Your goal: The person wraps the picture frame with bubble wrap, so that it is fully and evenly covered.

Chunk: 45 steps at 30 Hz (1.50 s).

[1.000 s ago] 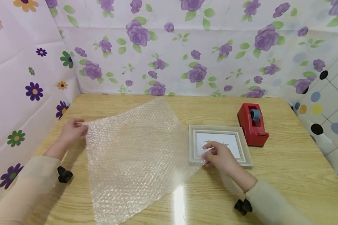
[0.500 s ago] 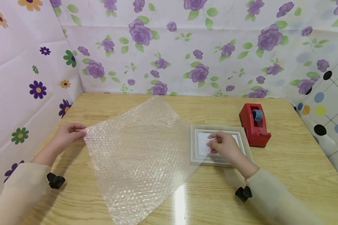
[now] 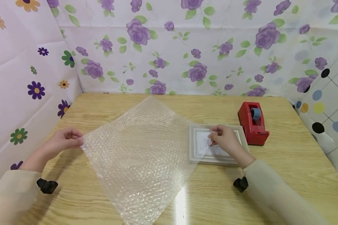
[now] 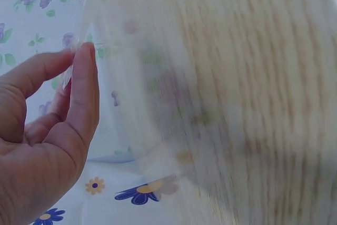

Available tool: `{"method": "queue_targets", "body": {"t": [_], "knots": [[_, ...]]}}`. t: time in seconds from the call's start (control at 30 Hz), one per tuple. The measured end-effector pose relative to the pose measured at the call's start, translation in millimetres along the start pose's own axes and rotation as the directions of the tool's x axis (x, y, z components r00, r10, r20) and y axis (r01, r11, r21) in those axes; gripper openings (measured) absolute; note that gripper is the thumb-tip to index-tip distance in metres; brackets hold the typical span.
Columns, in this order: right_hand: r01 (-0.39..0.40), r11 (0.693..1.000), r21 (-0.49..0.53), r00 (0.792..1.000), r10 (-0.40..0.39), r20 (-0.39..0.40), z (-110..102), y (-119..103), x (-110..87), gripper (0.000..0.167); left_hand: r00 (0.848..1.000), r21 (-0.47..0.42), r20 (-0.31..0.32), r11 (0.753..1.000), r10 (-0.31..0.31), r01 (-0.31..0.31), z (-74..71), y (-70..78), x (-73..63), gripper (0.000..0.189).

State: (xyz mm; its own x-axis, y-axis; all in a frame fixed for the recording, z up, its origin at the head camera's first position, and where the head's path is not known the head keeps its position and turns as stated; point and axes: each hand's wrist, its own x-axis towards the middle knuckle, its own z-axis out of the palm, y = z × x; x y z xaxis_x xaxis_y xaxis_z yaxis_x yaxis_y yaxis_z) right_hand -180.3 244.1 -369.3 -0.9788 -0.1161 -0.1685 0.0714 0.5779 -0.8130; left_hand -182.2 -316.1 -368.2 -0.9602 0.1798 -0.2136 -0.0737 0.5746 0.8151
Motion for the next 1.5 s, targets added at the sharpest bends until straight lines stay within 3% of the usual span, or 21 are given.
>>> {"method": "queue_targets", "body": {"t": [0.13,0.47,0.9,1.2,1.5], "knots": [[-0.007,1.000,-0.019,1.000,0.007,-0.016,-1,1,1.9,0.035,0.998,0.005,0.046,0.999,-0.032,0.032,-1.2,-0.8,-1.5,0.033],[-0.039,0.998,-0.042,0.999,0.038,-0.037,-2,4,4.3,0.035,0.998,-0.015,0.053,0.999,-0.040,0.041,2.7,-5.6,-1.7,0.039],[-0.045,0.998,-0.032,0.999,0.045,-0.005,-4,8,-2.8,0.036,1.000,-0.024,-0.004,1.000,-0.013,0.012,9.7,-3.9,-2.4,0.042],[-0.003,0.986,-0.164,0.997,-0.009,-0.077,-17,13,-19.4,0.041,0.999,-0.032,-0.031,0.999,-0.032,0.031,14.2,0.9,-0.3,0.041],[-0.028,0.944,-0.330,0.979,-0.039,-0.198,-32,36,-34.6,0.042,0.999,-0.037,-0.038,0.999,-0.016,0.014,18.8,1.1,1.3,0.038]]}}
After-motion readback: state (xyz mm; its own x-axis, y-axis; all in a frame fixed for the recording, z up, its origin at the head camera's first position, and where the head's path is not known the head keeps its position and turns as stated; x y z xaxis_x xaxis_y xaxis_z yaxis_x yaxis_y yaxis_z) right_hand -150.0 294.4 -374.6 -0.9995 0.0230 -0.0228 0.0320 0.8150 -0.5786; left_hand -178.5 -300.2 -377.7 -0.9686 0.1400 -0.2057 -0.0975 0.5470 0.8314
